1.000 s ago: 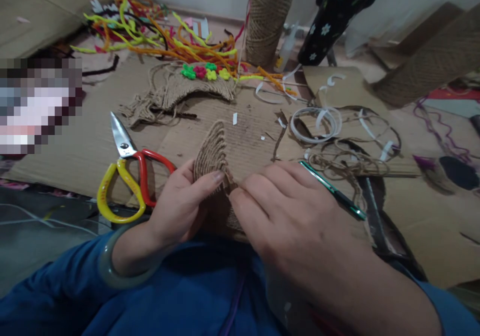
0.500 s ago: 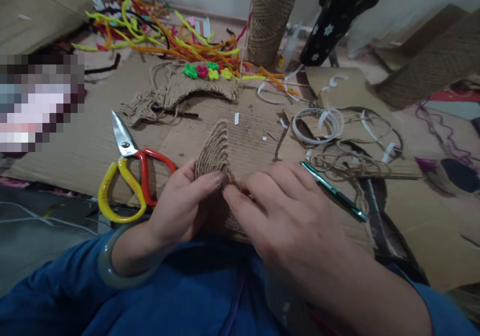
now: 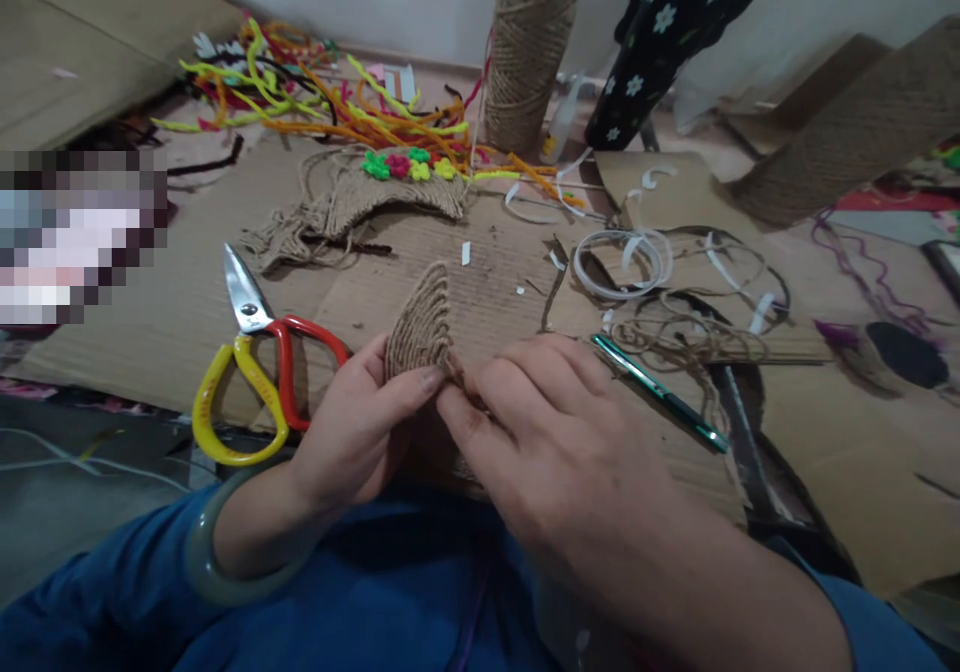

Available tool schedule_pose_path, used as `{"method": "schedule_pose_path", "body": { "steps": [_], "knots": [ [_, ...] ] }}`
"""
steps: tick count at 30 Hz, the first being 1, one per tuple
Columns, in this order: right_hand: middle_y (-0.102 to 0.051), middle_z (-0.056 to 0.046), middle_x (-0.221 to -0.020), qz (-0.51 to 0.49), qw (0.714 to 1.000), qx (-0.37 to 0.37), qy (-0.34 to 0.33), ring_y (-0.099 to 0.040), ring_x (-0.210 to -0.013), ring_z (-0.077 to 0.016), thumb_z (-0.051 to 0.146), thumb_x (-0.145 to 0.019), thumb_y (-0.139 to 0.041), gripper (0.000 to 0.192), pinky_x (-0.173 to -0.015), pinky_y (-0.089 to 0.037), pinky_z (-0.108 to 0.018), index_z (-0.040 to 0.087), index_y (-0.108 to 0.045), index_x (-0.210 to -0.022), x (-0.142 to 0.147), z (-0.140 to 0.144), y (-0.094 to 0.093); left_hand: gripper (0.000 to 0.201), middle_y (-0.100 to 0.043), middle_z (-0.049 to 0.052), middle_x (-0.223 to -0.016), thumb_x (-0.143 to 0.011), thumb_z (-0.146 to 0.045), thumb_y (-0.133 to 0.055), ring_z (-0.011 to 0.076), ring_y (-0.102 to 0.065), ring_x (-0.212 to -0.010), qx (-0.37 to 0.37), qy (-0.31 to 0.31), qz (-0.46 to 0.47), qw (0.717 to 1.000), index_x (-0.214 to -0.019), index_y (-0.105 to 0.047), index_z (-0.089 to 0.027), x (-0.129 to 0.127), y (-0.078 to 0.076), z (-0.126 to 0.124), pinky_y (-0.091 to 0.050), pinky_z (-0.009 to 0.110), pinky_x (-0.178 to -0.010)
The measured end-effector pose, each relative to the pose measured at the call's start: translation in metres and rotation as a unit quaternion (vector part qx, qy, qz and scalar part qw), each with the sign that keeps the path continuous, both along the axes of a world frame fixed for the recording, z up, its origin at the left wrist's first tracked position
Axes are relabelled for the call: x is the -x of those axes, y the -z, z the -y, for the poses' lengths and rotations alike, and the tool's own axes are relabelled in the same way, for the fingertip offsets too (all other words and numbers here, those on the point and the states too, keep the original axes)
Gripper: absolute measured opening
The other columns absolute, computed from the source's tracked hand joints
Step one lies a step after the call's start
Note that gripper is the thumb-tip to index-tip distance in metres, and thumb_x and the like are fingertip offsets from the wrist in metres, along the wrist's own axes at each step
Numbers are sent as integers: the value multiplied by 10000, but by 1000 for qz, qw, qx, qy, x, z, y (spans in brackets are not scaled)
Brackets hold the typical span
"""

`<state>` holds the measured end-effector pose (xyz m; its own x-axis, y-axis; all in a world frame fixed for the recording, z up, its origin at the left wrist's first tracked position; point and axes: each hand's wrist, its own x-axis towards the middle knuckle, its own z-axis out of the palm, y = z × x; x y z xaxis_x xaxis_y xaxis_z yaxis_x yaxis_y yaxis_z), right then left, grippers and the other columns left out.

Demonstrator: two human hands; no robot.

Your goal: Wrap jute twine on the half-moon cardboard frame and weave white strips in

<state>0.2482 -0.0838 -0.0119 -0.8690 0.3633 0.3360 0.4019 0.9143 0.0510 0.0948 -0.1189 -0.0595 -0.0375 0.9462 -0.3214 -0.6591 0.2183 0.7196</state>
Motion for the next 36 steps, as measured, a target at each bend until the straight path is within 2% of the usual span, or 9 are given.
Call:
{"method": "schedule_pose_path", "body": {
  "steps": [4,8,14,17,19,22,24,30,36],
  "knots": [
    [-652,-108,-875,0,1000,-13,-1,-565,-883,-259,132,-902,-408,311,-810,-443,-411,149,-675,-1060,-3,-2,1,235,-681,-7,-789,-659,-179,-739,146,-614,-772,2,-5,-16,1000,-868,-631,-178,0,0,-1,-469,264,-745],
    [-645,-100,-914,23,999,13,-20,-557,-921,-256,123,-886,-460,285,-826,-448,-409,154,-628,-1115,-9,-5,-4,210,-671,-7,-774,-668,-176,-712,138,-604,-748,9,-7,-34,999,-861,-629,-174,-1,0,-2,-466,253,-711],
    [-663,-64,-849,-41,998,41,41,-615,-829,-218,238,-901,-522,120,-767,-494,-367,184,-603,-971,-10,-20,-8,207,-663,-17,-751,-663,-118,-687,136,-610,-747,3,17,-53,998,-852,-626,-174,1,0,0,-475,239,-693],
    [-669,-95,-1015,-62,996,16,54,-624,-955,-238,231,-868,-577,211,-857,-502,-389,195,-570,-1076,-5,-25,-7,209,-645,-26,-738,-681,-119,-681,122,-600,-717,-2,39,-53,998,-873,-620,-177,2,1,2,-476,229,-674],
    [-620,-125,-1187,-58,998,6,38,-563,-1136,-271,195,-850,-596,272,-971,-461,-438,210,-559,-1119,-2,-26,-8,194,-633,-27,-745,-713,-128,-664,107,-587,-695,-13,50,-56,997,-894,-619,-178,3,3,3,-469,220,-662],
    [-524,-119,-1351,-27,999,23,17,-377,-1354,-289,182,-863,-566,212,-1096,-366,-488,239,-597,-1065,1,-27,-9,196,-631,-20,-775,-747,-141,-654,98,-580,-690,-31,73,-60,995,-934,-620,-187,5,6,3,-460,207,-644],
    [-519,-94,-1367,-17,999,32,11,-327,-1390,-282,194,-880,-535,152,-1118,-349,-489,248,-633,-984,2,-29,-9,201,-636,-16,-799,-756,-158,-663,98,-586,-706,-43,79,-65,994,-949,-621,-194,6,8,4,-461,202,-649],
    [-602,-93,-1286,-13,999,34,5,-410,-1342,-313,208,-901,-494,197,-1064,-415,-506,232,-683,-851,3,-32,-7,171,-628,-10,-789,-759,-193,-678,100,-581,-678,-55,84,-83,991,-917,-615,-182,7,10,4,-453,196,-606],
    [-617,-112,-1271,-22,998,46,23,-459,-1303,-332,199,-903,-495,197,-1045,-421,-502,220,-688,-865,6,-29,-6,227,-630,-38,-751,-709,-75,-653,90,-587,-691,-58,72,-69,993,-899,-611,-190,6,7,2,-460,184,-634]
  ]
}}
